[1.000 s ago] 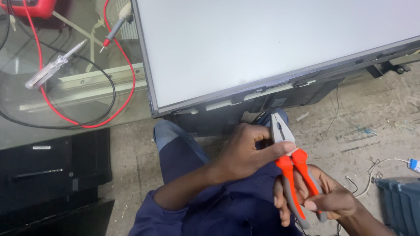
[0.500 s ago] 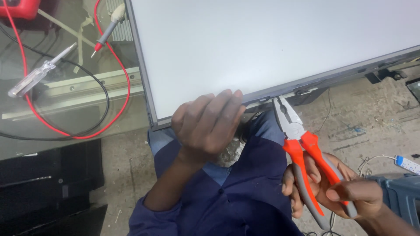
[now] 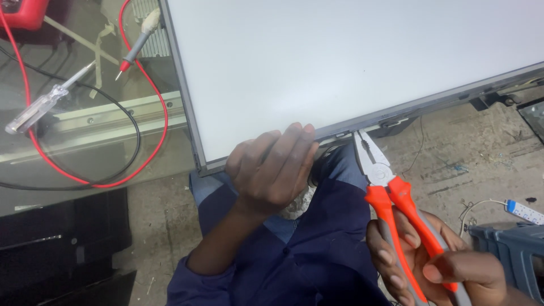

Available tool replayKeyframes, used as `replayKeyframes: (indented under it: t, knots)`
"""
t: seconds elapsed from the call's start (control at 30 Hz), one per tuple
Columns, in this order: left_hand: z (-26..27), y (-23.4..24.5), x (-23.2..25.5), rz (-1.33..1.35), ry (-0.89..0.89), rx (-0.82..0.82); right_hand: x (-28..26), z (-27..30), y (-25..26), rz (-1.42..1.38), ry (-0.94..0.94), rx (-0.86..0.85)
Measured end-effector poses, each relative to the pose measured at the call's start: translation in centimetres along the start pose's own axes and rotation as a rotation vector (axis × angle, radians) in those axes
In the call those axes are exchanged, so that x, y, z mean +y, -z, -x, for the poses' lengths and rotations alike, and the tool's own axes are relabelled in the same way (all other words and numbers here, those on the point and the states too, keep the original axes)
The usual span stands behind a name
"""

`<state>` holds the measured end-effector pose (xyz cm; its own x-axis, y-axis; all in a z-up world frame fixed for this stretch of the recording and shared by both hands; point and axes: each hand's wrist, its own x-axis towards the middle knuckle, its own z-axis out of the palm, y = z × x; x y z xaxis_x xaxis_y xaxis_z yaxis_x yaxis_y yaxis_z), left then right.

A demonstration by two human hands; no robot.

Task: The person sits on the floor and uses pliers to pry open the plastic casing of a television. They work along the bottom and side edges of the screen, using the tool to release clips and separate the frame from the main body.

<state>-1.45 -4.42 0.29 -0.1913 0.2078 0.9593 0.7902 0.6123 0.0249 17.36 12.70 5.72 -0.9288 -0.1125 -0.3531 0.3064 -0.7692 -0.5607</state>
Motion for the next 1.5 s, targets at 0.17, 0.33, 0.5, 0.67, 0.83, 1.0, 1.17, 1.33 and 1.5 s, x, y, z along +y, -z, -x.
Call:
replayKeyframes:
  t: [0.17,0.33,0.5,0.67,0.83,1.0,1.17,1.33,1.5]
  knots:
    - [0.0,-0.1,-0.1,-0.014,-0.008,0.005,0.0,-0.1,-0.3,-0.039,0.025,-0.035]
    - [-0.1,0.1,0.0,0.016,-0.014,-0.004,-0.6,-0.6,1.6,0.025,-0.050,-0.047]
    - [0.2,0.1,0.2,0.006,-0.020,-0.003,-0.4,-0.6,2.1,-0.047,-0.057,-0.120]
    - [0.1,0.0,0.2,0.017,-0.025,0.017,-0.4,-0.6,2.5,0.112,-0.011,0.024]
    - [0.1,0.0,0.3,-0.059,-0.037,0.020,-1.2,-0.4,2.9,0.158,-0.025,0.018]
    - [-0.4,-0.1,0.4,-0.070,-0.042,0.048,-2.5,-0.4,2.7,0.366,0.009,0.073]
    - [-0.1,-0.1,0.3,-0.049,-0.005,0.021,-2.8,0.2,4.7,0.856,-0.064,0.431]
    - [-0.3,-0.2,-1.1,-0.014,0.022,-0.006,-4.4,3.9,8.0,0.696,0.124,0.353]
    - [-0.3,-0.8,-1.1,-0.020,0.003,0.020,-3.3,4.4,12.3,0.236,0.045,-0.043]
